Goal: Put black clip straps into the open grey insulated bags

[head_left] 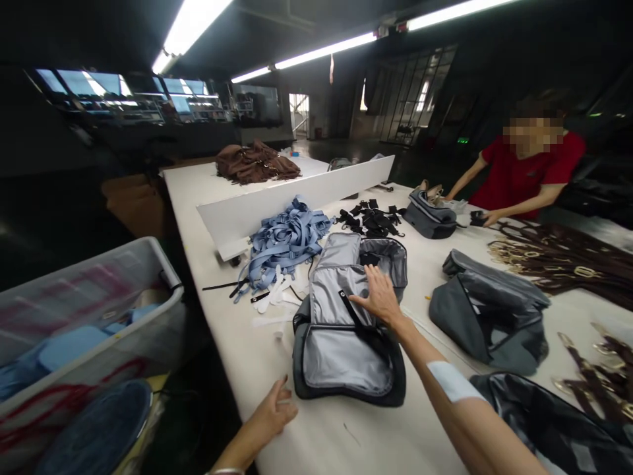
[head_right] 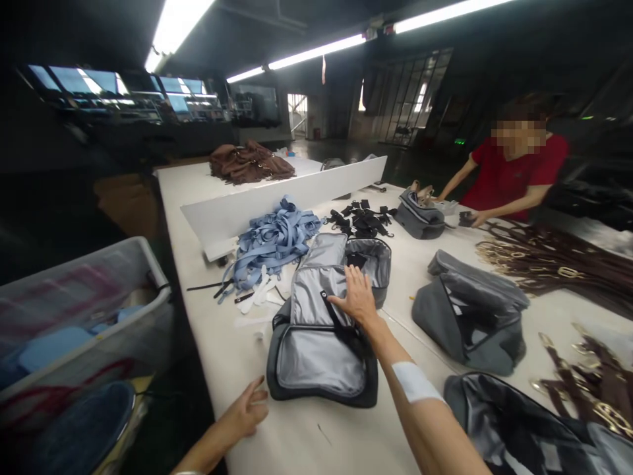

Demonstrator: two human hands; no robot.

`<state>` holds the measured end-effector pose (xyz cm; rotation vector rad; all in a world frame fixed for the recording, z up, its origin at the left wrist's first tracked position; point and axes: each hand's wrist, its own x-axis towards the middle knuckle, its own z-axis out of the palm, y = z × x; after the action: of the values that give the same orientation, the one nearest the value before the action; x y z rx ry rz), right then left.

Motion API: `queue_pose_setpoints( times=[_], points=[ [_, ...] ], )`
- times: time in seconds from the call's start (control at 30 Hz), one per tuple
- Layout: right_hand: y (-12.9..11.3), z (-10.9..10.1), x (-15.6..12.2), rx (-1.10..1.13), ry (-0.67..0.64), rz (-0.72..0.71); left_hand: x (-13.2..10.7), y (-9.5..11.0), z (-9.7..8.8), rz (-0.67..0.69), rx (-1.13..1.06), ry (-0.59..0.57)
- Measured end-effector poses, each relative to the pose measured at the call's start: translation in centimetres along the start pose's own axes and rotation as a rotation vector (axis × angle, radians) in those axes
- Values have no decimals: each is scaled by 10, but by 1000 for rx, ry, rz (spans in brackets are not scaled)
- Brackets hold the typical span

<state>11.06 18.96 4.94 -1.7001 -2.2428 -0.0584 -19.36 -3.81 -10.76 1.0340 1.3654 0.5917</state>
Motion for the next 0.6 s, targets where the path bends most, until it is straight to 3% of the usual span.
queue_pose_setpoints(
  times=[0.1,0.2,0.4,0.5,0.6],
  points=[
    [-8,21,11,-37,-221,153,7,-14,17,92,15,13],
    [-2,33,-7,-43,-247,186,11,-22,20,134,11,55],
    [26,25,-74,-94,-238,281,14,9,25,395,57,25],
    [51,25,-110,-106,-241,346,12,21,40,473,157,-111],
    [76,21,-141,-102,-244,404,9,20,54,443,315,-254]
  ],
)
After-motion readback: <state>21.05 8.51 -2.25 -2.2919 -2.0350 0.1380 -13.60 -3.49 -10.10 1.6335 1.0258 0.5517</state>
